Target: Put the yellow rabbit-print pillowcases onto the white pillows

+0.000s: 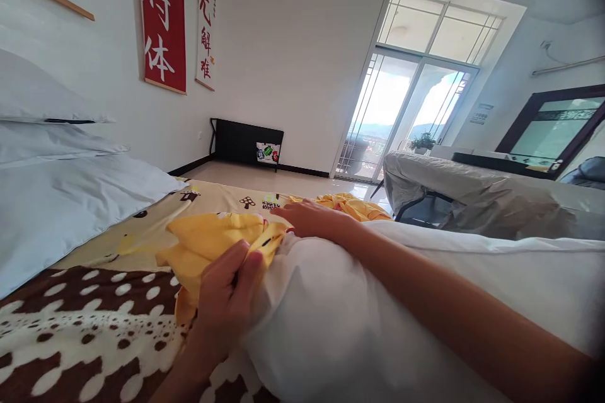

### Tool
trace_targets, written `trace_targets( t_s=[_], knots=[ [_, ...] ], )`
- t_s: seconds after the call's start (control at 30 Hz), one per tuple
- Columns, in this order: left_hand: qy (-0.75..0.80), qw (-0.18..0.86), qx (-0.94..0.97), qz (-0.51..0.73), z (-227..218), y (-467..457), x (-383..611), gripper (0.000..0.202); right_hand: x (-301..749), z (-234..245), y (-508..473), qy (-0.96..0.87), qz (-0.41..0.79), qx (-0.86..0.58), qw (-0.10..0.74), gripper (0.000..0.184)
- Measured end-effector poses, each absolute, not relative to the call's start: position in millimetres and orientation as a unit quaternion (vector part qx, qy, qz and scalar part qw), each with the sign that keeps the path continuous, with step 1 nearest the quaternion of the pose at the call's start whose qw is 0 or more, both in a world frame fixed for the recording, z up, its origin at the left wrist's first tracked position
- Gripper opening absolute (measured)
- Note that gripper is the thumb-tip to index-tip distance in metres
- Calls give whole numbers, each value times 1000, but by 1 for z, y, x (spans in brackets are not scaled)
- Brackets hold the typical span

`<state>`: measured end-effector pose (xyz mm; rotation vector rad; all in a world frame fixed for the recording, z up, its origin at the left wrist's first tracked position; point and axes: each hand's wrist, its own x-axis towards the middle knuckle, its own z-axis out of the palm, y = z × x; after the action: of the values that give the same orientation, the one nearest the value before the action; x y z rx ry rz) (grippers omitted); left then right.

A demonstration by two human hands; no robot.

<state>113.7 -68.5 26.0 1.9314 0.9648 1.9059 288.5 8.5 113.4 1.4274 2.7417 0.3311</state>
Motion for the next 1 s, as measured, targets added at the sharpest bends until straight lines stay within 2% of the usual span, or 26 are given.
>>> trace_targets(
  t_s=[0.13, 0.27, 0.33, 0.4, 0.57, 0.67, 0.77, 0.9, 1.0],
  knots=[
    [282, 78, 706, 645, 27, -84, 119, 35, 283, 93, 7, 910, -93, 393, -95, 34],
    [349, 127, 635, 677, 32, -89, 116, 38, 295, 100, -15, 900, -220, 365, -93, 47],
    [367, 148, 601, 694, 34, -91, 117, 35, 296, 99, -28, 901, -194, 372, -108, 56],
    [345, 149, 604, 703, 33, -96, 121, 33, 291, 90, -36, 897, -116, 398, -151, 55],
    [247, 107, 664, 698, 29, -116, 131, 30, 275, 66, -44, 877, 173, 389, -223, 24],
    [267, 154, 630, 713, 31, -121, 129, 33, 277, 76, -49, 849, 259, 419, -192, 17],
    [318, 240, 551, 733, 34, -121, 125, 41, 283, 100, -56, 800, 268, 523, -116, 17],
    [291, 307, 502, 754, 36, -122, 119, 42, 288, 119, -57, 773, 197, 603, 1, 32],
    [266, 295, 533, 747, 35, -127, 114, 43, 288, 115, -55, 769, 141, 621, 59, 38]
  ],
)
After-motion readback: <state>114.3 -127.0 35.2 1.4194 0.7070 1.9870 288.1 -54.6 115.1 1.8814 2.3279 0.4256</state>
